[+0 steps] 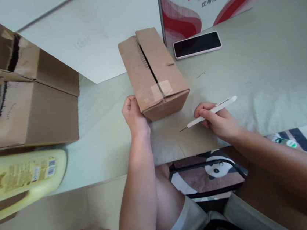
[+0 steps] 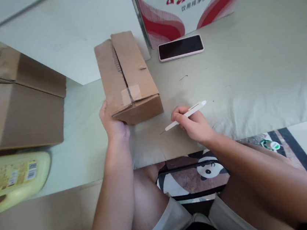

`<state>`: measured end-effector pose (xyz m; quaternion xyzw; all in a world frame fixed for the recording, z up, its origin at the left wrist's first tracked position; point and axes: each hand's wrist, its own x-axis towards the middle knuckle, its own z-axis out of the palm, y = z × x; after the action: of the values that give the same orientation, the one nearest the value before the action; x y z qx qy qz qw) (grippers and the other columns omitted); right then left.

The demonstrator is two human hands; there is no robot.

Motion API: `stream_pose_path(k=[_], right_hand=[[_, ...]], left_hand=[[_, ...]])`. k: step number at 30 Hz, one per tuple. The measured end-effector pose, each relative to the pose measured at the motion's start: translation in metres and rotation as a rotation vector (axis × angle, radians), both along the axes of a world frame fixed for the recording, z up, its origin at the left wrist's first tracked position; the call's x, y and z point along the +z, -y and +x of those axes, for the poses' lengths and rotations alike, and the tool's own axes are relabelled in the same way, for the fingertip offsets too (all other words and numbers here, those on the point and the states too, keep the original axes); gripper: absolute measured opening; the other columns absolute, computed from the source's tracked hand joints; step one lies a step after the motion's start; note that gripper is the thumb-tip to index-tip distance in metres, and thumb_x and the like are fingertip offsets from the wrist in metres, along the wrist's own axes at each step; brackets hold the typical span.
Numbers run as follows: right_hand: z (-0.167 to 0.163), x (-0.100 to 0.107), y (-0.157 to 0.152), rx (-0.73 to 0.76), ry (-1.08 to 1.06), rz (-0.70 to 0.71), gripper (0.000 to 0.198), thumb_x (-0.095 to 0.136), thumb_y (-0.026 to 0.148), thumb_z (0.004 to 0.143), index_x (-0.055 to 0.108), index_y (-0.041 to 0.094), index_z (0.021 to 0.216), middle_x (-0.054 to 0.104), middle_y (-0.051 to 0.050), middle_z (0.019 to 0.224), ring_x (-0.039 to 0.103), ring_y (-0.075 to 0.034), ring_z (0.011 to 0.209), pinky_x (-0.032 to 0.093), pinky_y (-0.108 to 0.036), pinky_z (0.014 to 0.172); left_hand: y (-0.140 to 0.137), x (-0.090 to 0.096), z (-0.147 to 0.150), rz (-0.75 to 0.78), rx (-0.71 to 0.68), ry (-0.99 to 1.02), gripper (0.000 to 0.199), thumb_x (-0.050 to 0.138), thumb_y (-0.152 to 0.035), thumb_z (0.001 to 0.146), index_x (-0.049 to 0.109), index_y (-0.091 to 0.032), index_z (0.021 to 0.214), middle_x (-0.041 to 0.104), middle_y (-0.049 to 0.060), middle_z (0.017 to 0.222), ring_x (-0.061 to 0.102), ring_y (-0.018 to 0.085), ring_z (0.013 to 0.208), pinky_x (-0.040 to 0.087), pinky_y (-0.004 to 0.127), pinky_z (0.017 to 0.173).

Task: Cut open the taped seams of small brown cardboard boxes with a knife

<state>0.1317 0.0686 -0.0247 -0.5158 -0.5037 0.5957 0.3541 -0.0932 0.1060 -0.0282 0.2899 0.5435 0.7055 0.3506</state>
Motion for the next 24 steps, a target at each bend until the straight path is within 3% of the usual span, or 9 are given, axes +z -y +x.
stream_pose_path(k=[24], right_hand=[[-0.0005,-0.0027,0.0001,-0.011,-0.040,-0.032,0.021,0.057,0.038,0.083,0.060,0.021,0.069,0.040,0.004,0.047,0.034,-0.011,0.046,0.020,-0.028,0.046]], left_hand=[[-0.0006,0.0021,0.0018,-0.022,0.004,0.003,0.021,0.071,-0.033,0.076,0.058,-0.019,0.068,0.057,-0.003,0.065,0.057,0.011,0.065,0.047,0.022,0.065]])
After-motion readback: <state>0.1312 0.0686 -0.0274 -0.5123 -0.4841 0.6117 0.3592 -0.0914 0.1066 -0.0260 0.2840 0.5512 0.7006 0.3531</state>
